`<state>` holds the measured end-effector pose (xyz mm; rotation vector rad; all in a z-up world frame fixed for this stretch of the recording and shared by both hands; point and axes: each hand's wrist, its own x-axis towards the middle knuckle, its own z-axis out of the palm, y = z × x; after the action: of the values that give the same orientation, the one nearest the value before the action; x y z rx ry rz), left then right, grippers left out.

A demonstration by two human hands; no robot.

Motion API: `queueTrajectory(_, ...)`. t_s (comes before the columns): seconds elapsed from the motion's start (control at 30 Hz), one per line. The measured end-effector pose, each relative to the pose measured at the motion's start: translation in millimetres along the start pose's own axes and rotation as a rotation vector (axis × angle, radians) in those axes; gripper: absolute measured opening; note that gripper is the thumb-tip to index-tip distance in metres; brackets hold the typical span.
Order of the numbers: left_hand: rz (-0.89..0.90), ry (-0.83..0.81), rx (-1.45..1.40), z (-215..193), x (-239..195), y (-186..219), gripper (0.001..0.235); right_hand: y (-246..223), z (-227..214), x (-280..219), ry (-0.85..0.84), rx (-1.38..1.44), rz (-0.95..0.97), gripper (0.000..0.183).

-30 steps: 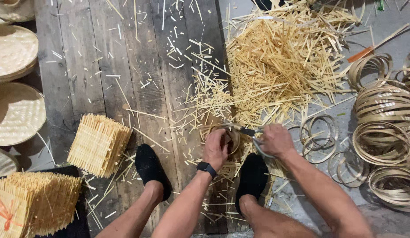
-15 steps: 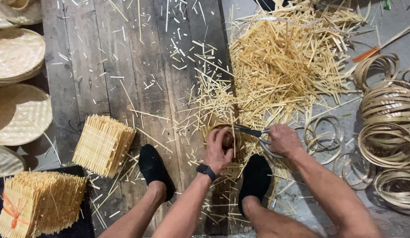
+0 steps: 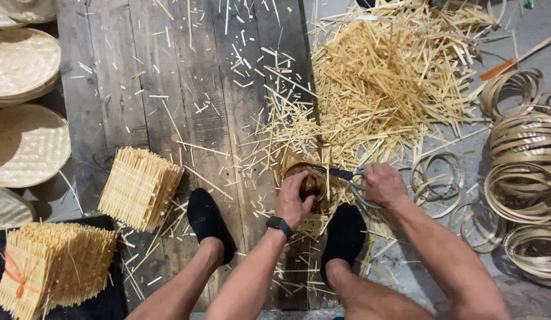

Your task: The person sits on the floor and weaves small round bamboo mats using pre-cut strips and circular frames. They place a frame on a woven base, tuck the edges under, and trim the excess material with scissors. The finished mats are stacked on the left side of the workspace.

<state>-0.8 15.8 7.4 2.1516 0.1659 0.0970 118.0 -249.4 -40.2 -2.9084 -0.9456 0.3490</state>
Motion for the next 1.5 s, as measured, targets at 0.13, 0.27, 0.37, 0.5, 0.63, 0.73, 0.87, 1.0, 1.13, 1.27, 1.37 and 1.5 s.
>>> queueTrajectory(0.13,-0.039,0.003,0.032,1.5,1.4,3.4,0.062,-13.5,-17.4,2.5,-0.05,-0.07,0.039,0.044)
queueTrajectory(0.27,-0.078,-0.102,-0.005,0.0,3.9,-7.4,0.059,-29.2,-16.2,7.1,0.032,-0.079,0.041,0.04)
queueTrajectory(0.37,0.093,-0.015,0.088,-1.2,2.3,-15.1,0.066,-7.9,-2.5,5.5,-0.26,-0.04,0.081,0.033)
queueTrajectory(0.5,-0.05,0.1,0.098,8.7,-2.6,-8.5,0.056,0.2,-10.8,2.7,-0.198,-0.079,0.019,0.041)
queueTrajectory(0.63,-0.028,0.086,0.168,16.1,-3.7,-7.2,0.048,-25.4,-30.3,9.7,-0.086,-0.09,-0.003,0.058)
queueTrajectory(0.73,0.024,0.058,0.177,11.6,-2.0,-7.7,0.051,-26.5,-20.5,12.9,-0.147,-0.061,0.032,0.046)
queueTrajectory(0.87,-0.157,0.111,-0.009,9.9,-4.3,-4.1,0.07,-6.5,-5.6,7.8,-0.178,-0.004,0.025,0.029)
queueTrajectory(1.0,-0.077,0.084,0.041,12.0,-4.2,-6.7,0.062,-14.5,-22.8,9.1,-0.16,-0.031,0.03,0.051)
queueTrajectory(1.13,-0.023,-0.009,0.023,6.5,-0.5,-8.7,0.063,-22.8,-23.2,12.4,-0.164,-0.029,0.058,0.045)
queueTrajectory(1.27,0.08,-0.012,0.071,-5.0,-1.0,-9.3,0.069,1.6,-8.1,3.5,-0.238,0.012,0.039,0.032)
queueTrajectory(1.37,0.046,-0.042,0.063,-6.6,2.1,-6.2,0.065,-2.0,-14.5,-1.4,-0.119,0.023,0.023,0.044)
queueTrajectory(1.5,0.109,-0.181,0.037,-13.3,10.9,-4.8,0.061,-24.4,-33.8,12.0,-0.193,-0.067,0.026,0.057)
